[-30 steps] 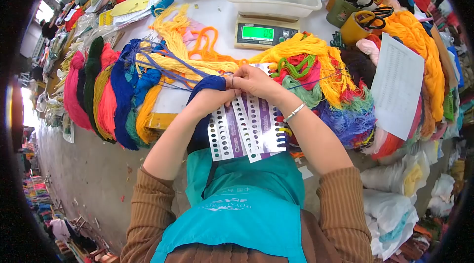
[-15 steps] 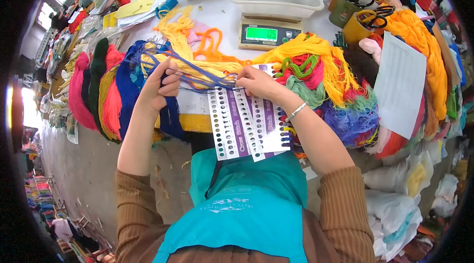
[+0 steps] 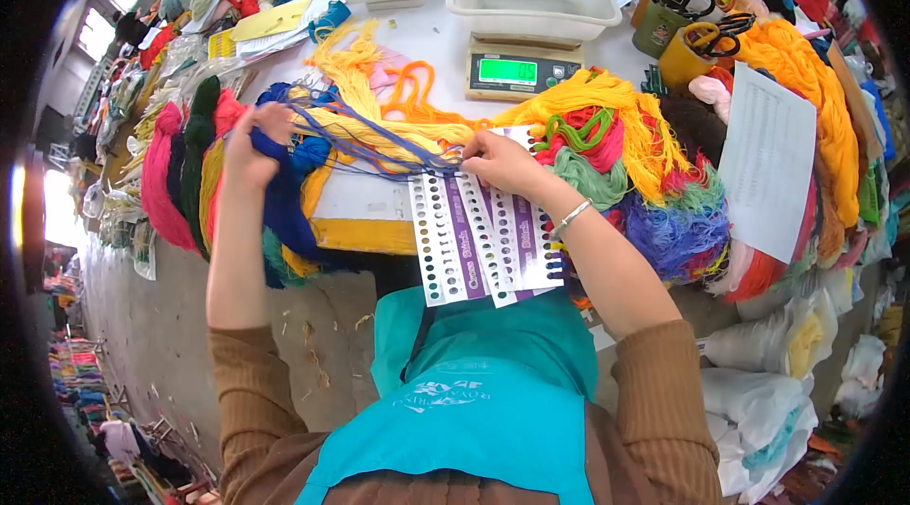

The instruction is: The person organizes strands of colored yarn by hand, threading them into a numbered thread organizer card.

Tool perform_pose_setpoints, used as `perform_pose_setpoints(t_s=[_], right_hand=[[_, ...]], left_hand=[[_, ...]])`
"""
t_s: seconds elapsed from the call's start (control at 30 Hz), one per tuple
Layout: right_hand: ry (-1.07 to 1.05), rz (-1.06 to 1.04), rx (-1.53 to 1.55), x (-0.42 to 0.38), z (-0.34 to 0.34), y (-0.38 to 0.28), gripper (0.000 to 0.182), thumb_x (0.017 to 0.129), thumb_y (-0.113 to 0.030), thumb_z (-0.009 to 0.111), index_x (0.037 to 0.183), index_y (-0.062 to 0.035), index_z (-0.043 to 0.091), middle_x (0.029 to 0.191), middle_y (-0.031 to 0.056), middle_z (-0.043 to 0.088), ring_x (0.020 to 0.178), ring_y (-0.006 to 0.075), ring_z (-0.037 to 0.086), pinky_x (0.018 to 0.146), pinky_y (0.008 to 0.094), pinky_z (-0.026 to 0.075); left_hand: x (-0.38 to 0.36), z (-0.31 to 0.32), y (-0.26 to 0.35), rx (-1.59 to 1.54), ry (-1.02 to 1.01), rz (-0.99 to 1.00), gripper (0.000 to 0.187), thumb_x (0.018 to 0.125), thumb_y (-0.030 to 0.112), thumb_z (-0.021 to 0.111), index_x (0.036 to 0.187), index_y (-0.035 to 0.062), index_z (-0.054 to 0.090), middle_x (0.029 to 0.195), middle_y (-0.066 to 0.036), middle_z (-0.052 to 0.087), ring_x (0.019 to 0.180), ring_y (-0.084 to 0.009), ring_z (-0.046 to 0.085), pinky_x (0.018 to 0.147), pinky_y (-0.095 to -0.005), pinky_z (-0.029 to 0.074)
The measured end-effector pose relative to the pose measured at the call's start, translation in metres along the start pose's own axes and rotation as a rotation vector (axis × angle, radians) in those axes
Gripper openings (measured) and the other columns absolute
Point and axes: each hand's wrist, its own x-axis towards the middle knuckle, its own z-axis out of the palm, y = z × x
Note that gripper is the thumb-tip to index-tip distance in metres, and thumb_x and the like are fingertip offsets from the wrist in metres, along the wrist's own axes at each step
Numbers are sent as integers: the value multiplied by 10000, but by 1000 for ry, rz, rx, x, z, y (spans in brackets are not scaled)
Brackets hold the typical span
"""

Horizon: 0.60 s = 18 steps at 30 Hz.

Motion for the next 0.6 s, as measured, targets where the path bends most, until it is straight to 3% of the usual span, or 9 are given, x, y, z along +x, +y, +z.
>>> perform_pose_setpoints(t_s=[0.07, 0.17, 0.23, 0.4, 0.6], right_hand=[[13, 4, 19, -1, 3, 1, 180, 889, -132, 614, 1035, -33, 577, 693, 0, 559, 602, 69, 518, 548, 237, 417], [140, -218, -42, -5, 16, -4, 138, 894, -125, 628, 965, -7, 620, 726, -6, 593, 653, 48, 527, 598, 214, 432], [148, -329, 103, -18, 34, -29, 134, 906, -135, 645, 944, -7, 652, 767, -19, 604, 681, 39, 522, 621, 202, 425], [24, -371, 519, -45, 65, -71, 151, 898, -98, 671, 1008, 2, 642, 915, 36, 664, 806, 100, 635, 766, 241, 510], [81, -321, 544, -54, 74, -75, 147, 888, -94, 679, 983, 15, 657, 949, 54, 655, 808, 113, 630, 748, 244, 517]], left_hand=[[-45, 47, -43, -119, -67, -124, 401, 1009, 288, 459, 1183, -43, 603, 1203, -187, 651, 1149, -308, 612, 1015, -441, 467], [-86, 88, -87, -114, -235, -175, 478, 1020, 322, 401, 1288, -45, 549, 1326, -170, 587, 1239, -282, 549, 1055, -451, 407], [-109, 113, -101, -160, -306, -215, 482, 1029, 314, 371, 1353, -17, 506, 1404, -151, 526, 1294, -253, 500, 1058, -440, 400], [-129, 135, -123, -129, -415, -280, 493, 1039, 304, 357, 1385, -28, 471, 1404, -137, 523, 1274, -211, 506, 1022, -348, 407], [-138, 138, -135, 53, -384, -219, 473, 1022, 279, 420, 1368, -35, 496, 1314, -103, 570, 1145, -157, 545, 972, -295, 417]])
